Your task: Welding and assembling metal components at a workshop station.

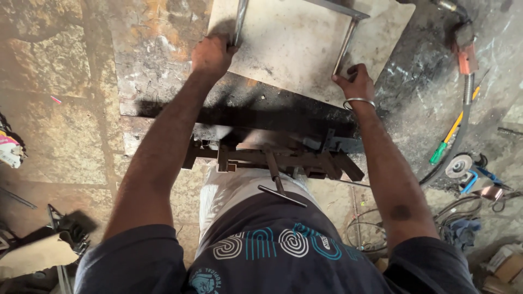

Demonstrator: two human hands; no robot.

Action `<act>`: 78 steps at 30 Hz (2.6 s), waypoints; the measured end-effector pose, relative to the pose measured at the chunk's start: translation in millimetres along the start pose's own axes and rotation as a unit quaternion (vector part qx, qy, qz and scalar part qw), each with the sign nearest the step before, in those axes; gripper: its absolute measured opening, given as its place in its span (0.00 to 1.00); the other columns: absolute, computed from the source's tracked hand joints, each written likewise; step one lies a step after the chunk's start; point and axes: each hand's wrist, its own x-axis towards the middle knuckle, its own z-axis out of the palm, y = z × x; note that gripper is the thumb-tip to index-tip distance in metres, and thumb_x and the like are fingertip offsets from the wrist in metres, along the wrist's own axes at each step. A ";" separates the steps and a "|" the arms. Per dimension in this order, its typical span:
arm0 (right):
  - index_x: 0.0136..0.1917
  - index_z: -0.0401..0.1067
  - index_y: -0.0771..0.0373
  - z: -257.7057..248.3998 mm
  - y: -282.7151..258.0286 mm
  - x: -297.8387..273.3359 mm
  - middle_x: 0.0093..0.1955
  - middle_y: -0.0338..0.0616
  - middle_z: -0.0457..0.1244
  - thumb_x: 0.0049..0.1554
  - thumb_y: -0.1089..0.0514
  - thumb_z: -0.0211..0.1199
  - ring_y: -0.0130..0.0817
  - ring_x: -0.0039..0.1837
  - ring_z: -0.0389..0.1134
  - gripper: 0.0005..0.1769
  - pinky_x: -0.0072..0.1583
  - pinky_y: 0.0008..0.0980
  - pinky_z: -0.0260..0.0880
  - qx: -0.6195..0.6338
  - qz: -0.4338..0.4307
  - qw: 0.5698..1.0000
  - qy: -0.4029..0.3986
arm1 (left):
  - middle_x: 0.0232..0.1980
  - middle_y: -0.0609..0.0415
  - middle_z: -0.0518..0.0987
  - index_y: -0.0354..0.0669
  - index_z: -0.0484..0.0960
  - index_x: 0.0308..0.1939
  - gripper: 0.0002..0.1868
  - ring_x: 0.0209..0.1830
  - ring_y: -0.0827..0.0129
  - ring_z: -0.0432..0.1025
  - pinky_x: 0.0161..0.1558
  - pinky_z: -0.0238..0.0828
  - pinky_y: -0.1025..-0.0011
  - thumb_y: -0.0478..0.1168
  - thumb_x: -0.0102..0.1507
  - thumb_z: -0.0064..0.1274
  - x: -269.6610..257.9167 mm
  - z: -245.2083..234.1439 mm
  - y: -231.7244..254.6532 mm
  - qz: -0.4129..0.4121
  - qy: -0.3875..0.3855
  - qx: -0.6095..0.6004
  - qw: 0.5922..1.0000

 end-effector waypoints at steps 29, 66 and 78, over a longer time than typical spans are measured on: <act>0.55 0.69 0.67 35.4 -274.7 62.5 0.35 0.39 0.56 0.74 0.48 0.51 0.27 0.39 0.58 0.18 0.44 0.32 0.63 0.120 -0.181 0.829 -0.515 | 0.33 0.49 0.81 0.39 0.82 0.47 0.23 0.27 0.68 0.75 0.28 0.77 0.63 0.58 0.73 0.54 -194.4 -169.0 -101.1 0.197 0.270 -0.052 0.941; 0.54 0.81 0.58 18.0 -146.9 196.1 0.50 0.54 0.70 0.60 0.40 0.75 0.55 0.51 0.71 0.21 0.52 0.51 0.71 -0.255 -0.360 0.897 0.034 | 0.38 0.47 0.83 0.43 0.81 0.51 0.25 0.34 0.60 0.77 0.38 0.78 0.56 0.57 0.74 0.37 58.6 -9.7 38.8 0.050 -0.016 0.080 0.995; 0.77 0.62 0.65 10.8 -54.8 48.1 0.74 0.59 0.57 0.62 0.51 0.75 0.60 0.75 0.55 0.38 0.74 0.62 0.54 -0.215 -0.314 0.909 0.172 | 0.38 0.48 0.83 0.44 0.81 0.56 0.19 0.31 0.63 0.79 0.35 0.79 0.60 0.50 0.77 0.37 41.9 4.9 27.1 0.053 -0.055 0.130 0.989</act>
